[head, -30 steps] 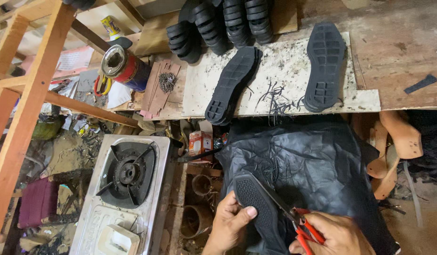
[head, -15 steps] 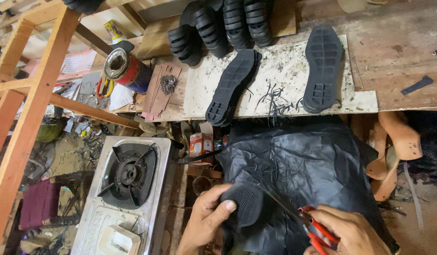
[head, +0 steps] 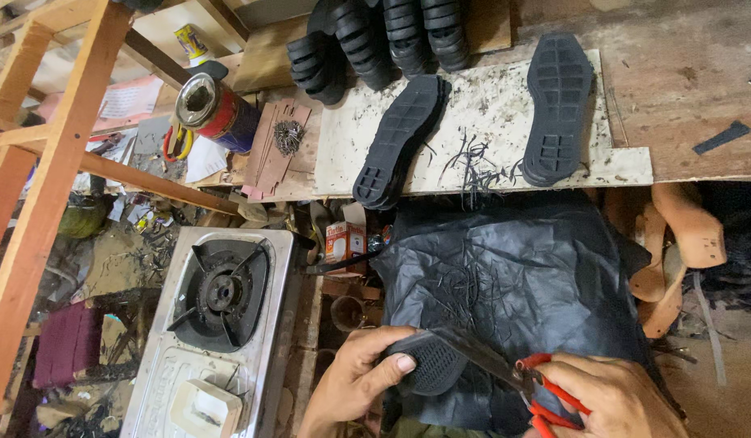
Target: The person trims the edges of black rubber shoe soles using red-handled shears. They hold each sole in the left hand and cut along the perimeter with the right hand, then place the trimmed sole on a nearby stack.
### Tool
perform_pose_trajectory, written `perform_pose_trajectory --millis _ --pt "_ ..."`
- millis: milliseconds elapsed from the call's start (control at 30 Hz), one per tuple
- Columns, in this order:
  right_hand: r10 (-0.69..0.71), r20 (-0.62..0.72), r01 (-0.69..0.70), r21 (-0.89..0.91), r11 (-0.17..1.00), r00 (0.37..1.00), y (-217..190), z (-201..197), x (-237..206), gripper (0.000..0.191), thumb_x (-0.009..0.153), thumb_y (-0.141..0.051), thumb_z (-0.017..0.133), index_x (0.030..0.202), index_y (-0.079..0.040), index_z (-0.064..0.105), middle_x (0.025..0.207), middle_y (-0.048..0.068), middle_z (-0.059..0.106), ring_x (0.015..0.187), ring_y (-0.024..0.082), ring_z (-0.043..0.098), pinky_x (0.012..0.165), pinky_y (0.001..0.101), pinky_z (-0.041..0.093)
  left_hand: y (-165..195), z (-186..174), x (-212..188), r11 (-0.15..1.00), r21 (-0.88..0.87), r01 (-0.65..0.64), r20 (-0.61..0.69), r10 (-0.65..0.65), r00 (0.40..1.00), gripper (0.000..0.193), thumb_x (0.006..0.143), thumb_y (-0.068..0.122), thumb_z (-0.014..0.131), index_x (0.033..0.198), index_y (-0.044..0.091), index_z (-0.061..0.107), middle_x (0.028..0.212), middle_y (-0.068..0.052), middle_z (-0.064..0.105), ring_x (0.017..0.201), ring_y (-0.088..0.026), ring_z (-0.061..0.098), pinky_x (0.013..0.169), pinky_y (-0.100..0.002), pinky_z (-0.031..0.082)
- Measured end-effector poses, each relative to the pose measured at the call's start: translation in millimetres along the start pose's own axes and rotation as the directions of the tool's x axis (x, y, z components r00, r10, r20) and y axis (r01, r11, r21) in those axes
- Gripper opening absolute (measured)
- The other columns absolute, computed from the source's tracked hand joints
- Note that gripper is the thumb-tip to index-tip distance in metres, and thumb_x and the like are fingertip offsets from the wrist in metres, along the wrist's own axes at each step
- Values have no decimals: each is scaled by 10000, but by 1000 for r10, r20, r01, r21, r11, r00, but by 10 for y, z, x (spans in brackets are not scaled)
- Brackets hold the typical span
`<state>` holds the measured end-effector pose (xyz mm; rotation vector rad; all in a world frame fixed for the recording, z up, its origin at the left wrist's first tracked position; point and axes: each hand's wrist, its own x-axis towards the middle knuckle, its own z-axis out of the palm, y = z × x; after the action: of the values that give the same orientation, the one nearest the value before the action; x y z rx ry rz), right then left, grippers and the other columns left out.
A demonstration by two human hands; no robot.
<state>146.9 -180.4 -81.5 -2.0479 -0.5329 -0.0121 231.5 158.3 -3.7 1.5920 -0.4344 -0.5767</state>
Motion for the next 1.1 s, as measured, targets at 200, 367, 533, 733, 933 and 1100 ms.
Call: perform_pose_trajectory --millis 200,367,533,733,933,1100 --pt "323 226 -327 -18 945 919 175 9 -218 489 730 -394 952 1143 -179 799 897 -55 801 724 72 716 586 220 623 104 -127 9 996 76 -43 115 34 993 348 1007 225 653 1213 -50 706 1000 -146 777 894 -207 745 795 -335 593" --pt "147 247 -167 66 984 958 435 -20 -358 246 776 -347 944 892 -176 811 1037 -29 829 712 64 730 571 216 576 131 -165 52 993 106 -55 154 38 987 360 1016 251 658 1223 -40 707 983 -150 771 873 -222 745 767 -342 583" --pt "432 270 -457 35 889 861 368 15 -324 386 712 -366 938 1008 -146 824 808 -14 736 674 67 709 566 226 574 232 -203 86 993 115 -27 226 0 974 353 1036 254 640 1245 -24 700 1034 -140 776 926 -233 755 826 -340 583" --pt "442 97 -446 358 821 892 -132 310 95 340 689 -237 933 900 -58 736 652 22 699 593 86 684 539 267 570 79 217 145 959 262 -108 208 53 977 381 982 231 686 1282 -3 690 1098 -154 747 994 -244 728 878 -340 576" --pt "653 -64 -611 294 735 755 -323 282 484 257 738 -218 872 771 -29 700 543 46 609 483 122 548 446 306 490 -600 565 -137 948 -117 -295 150 310 939 319 1112 249 657 1272 -24 697 1261 -198 717 1173 -289 683 1055 -394 528" --pt "752 148 -635 652 414 642 -244 335 416 333 694 -164 868 988 -82 735 596 38 692 438 112 588 412 307 481 -1015 943 -128 515 -807 291 294 -77 953 635 980 325 659 1469 -34 470 1439 -194 613 1375 -310 601 1178 -440 495"
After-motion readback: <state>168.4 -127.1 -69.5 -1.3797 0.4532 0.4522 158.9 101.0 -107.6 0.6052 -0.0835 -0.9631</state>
